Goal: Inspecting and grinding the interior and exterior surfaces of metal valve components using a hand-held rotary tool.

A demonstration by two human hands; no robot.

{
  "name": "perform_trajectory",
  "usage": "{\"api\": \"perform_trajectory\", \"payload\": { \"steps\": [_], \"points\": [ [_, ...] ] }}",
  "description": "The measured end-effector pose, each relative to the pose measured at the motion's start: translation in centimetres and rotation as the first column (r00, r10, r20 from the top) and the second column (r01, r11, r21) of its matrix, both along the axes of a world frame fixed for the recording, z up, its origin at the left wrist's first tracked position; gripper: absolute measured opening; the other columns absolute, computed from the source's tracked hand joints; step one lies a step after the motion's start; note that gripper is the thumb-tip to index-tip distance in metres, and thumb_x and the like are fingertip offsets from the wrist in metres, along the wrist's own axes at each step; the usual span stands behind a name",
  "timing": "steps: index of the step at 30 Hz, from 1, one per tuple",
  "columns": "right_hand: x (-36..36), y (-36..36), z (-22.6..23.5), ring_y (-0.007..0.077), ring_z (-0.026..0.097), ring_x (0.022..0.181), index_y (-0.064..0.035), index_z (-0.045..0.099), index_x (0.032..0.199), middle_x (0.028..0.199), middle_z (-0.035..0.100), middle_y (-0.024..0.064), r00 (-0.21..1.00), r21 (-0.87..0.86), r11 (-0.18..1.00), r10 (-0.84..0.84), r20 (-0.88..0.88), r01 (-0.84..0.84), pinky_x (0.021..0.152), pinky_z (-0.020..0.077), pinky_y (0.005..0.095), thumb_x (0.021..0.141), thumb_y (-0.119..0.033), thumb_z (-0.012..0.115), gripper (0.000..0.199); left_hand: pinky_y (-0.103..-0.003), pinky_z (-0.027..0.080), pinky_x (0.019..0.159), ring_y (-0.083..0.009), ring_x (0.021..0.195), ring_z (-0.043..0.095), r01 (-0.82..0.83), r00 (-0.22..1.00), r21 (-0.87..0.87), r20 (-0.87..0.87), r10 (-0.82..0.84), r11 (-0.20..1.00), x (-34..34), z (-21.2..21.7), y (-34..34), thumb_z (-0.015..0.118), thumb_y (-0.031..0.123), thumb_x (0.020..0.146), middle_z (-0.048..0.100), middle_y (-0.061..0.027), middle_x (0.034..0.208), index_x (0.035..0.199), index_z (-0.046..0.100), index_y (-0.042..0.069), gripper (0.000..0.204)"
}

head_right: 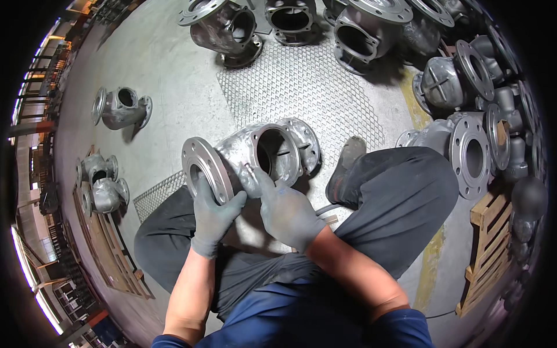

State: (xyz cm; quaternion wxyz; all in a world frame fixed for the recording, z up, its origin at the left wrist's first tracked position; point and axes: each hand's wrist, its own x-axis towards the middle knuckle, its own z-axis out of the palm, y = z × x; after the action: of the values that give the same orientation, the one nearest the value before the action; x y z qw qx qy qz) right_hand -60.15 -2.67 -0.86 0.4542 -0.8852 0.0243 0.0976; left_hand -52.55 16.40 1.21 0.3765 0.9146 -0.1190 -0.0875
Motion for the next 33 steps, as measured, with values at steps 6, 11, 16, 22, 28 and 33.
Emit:
{"api": "perform_trajectory", "payload": {
  "steps": [6,11,16,22,28,33],
  "points": [
    [0.7,0.6,-0.9,0.0479,0.072,0.095,0.0043,0.036,0.158,0.11,0.07,0.034,0.993,-0.01,0.999,0.047,0.105,-0.046,0.085,0.0589,0.0547,0.097,-0.01,0.057,0.066,-0.046,0.055,0.073,-0.0352,0.081,0.068,0.028,0.996,0.002,0.088,-0.028,1.0,-0.3,0.0,-0.8,0.093,0.026,0.076,0.067,-0.0208,0.096,0.115,0.056,-0.004,0.061],
    [1.5,-0.4,1.2,0.0477,0.072,0.095,0.0045,0.039,0.157,0.109,0.071,0.0337,0.995,-0.001,0.999,-0.044,-0.089,0.045,0.087,0.0582,0.0539,0.097,-0.01,0.057,0.064,-0.048,0.054,0.068,-0.0401,0.078,0.067,0.133,0.954,0.056,0.265,-0.143,0.989,0.1,-1.0,-0.7,0.094,0.03,0.075,0.063,-0.0213,0.091,0.111,0.055,-0.004,0.062],
    [2.0,-1.2,1.5,0.0487,0.072,0.096,0.0037,0.04,0.157,0.106,0.071,0.0337,0.998,0.03,1.0,0.002,-0.069,0.0,0.087,0.0579,0.0543,0.096,-0.008,0.057,0.065,-0.048,0.055,0.07,-0.0405,0.08,0.068,0.02,0.99,-0.009,0.14,-0.018,1.0,-0.2,-0.6,-1.1,0.094,0.032,0.075,0.064,-0.0213,0.093,0.109,0.056,-0.003,0.062],
    [0.1,0.1,1.0,0.0495,0.072,0.094,0.0024,0.038,0.158,0.105,0.07,0.0337,0.993,-0.036,0.998,-0.059,-0.102,0.056,0.085,0.0587,0.0556,0.095,-0.009,0.058,0.067,-0.045,0.056,0.077,-0.0357,0.086,0.07,-0.001,0.999,0.004,0.054,0.001,1.0,-0.3,0.7,-1.7,0.091,0.024,0.078,0.069,-0.0232,0.1,0.115,0.054,-0.008,0.061],
    [0.0,0.7,-0.8,0.0454,0.072,0.096,0.0055,0.026,0.162,0.116,0.068,0.0333,0.997,-0.148,0.987,0.055,-0.046,-0.061,0.085,0.0589,0.0533,0.099,-0.015,0.06,0.075,-0.045,0.056,0.077,-0.0341,0.087,0.07,0.0,0.998,-0.013,0.065,0.001,1.0,-0.3,0.1,-1.3,0.09,0.022,0.078,0.069,-0.022,0.1,0.117,0.055,-0.007,0.059],
    [0.3,0.6,1.6,0.0457,0.071,0.098,0.0067,0.028,0.162,0.123,0.066,0.0337,0.984,-0.045,0.999,0.001,-0.179,-0.009,0.086,0.0589,0.0519,0.098,-0.014,0.062,0.075,-0.046,0.055,0.073,-0.0382,0.082,0.069,0.046,0.98,0.014,0.195,-0.048,0.999,0.1,-1.5,-0.1,0.092,0.032,0.078,0.066,-0.0213,0.096,0.109,0.058,-0.004,0.058]
  ]
}}
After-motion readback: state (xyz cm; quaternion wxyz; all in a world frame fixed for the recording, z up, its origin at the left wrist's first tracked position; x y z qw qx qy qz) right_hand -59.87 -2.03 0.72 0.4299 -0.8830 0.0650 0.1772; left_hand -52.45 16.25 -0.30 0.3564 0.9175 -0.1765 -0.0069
